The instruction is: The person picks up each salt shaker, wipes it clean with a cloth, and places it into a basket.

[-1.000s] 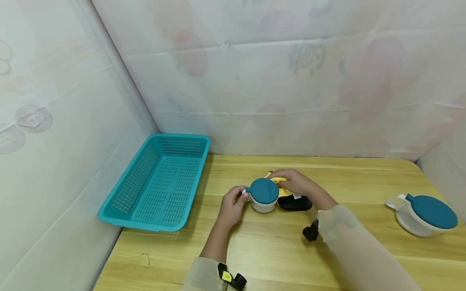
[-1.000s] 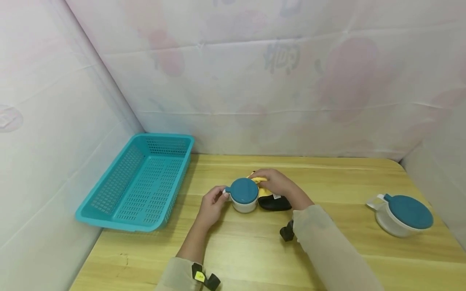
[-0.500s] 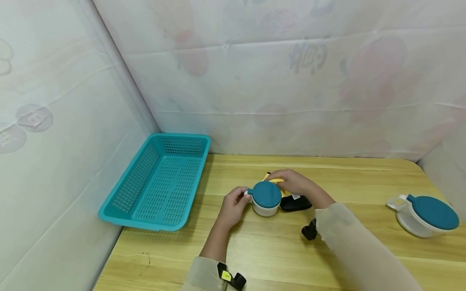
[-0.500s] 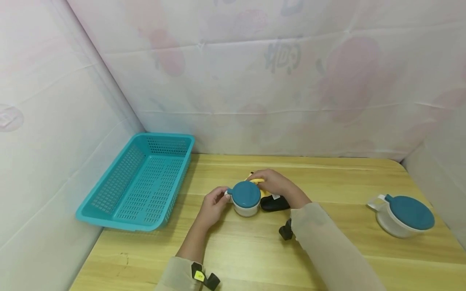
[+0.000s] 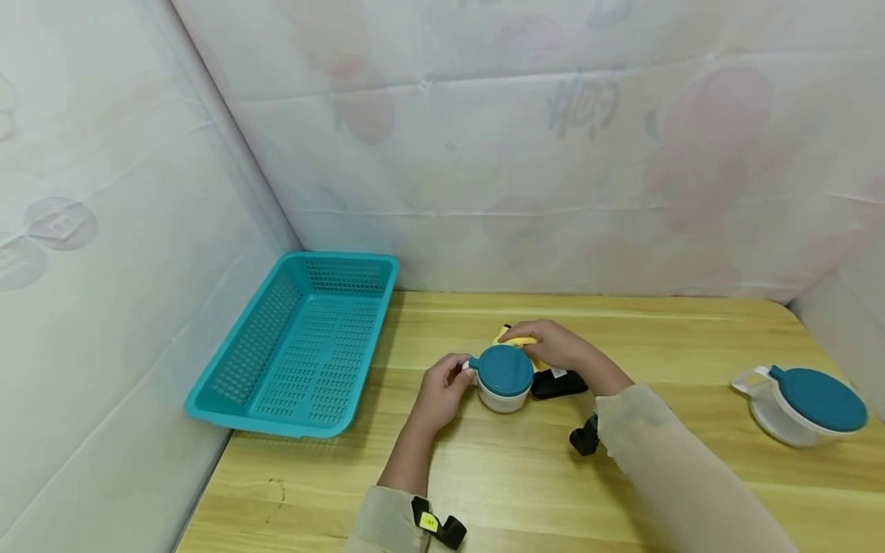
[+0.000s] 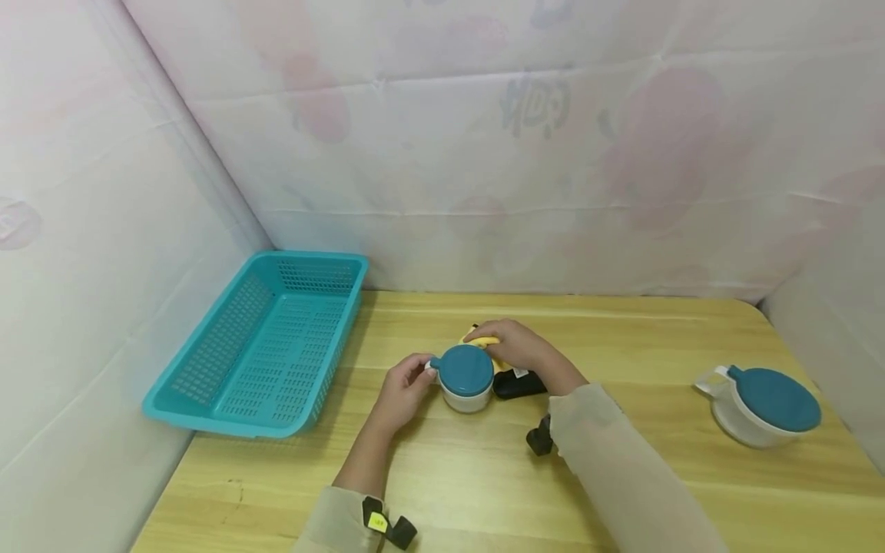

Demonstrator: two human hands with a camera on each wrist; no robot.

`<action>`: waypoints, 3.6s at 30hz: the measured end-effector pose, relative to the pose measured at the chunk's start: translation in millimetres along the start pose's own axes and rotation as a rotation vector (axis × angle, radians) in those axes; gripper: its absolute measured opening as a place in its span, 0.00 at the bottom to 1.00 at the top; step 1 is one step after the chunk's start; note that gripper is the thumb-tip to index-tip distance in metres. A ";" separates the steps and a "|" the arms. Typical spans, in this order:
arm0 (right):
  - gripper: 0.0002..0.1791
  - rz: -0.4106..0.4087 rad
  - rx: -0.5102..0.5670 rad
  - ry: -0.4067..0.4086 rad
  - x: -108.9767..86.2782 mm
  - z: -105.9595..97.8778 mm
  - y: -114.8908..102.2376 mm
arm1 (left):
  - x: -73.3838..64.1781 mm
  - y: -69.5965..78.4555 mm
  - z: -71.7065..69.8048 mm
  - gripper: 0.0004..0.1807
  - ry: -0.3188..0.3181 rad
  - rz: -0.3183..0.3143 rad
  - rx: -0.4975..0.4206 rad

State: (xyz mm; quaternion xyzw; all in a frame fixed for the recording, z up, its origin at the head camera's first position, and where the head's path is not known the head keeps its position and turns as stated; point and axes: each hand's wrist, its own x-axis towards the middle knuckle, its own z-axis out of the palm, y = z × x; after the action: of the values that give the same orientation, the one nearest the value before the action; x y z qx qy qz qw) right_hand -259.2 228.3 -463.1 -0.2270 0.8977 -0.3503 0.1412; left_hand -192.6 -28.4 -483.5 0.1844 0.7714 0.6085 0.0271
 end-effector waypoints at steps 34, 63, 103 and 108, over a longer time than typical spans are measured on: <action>0.23 0.217 -0.094 0.158 -95.3 9.2 10.0 | 3.1 -5.0 -6.4 0.12 -0.012 -0.015 -0.047; 0.23 0.203 -0.100 0.312 -124.3 26.8 25.8 | 20.1 -33.8 -10.6 0.09 -0.016 0.004 0.038; 0.23 0.147 -0.113 0.310 -109.9 32.1 26.2 | 19.4 -7.5 -52.8 0.13 0.266 -0.126 0.009; 0.24 0.148 -0.118 0.306 -109.0 32.2 27.4 | 20.9 7.5 -61.4 0.13 0.266 -0.112 0.012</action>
State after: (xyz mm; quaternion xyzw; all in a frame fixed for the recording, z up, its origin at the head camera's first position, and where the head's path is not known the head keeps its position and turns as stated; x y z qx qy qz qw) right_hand -160.9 283.2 -494.8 -0.1122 0.9419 -0.3162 0.0147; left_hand -226.5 -77.3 -456.7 0.0592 0.7808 0.6205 -0.0426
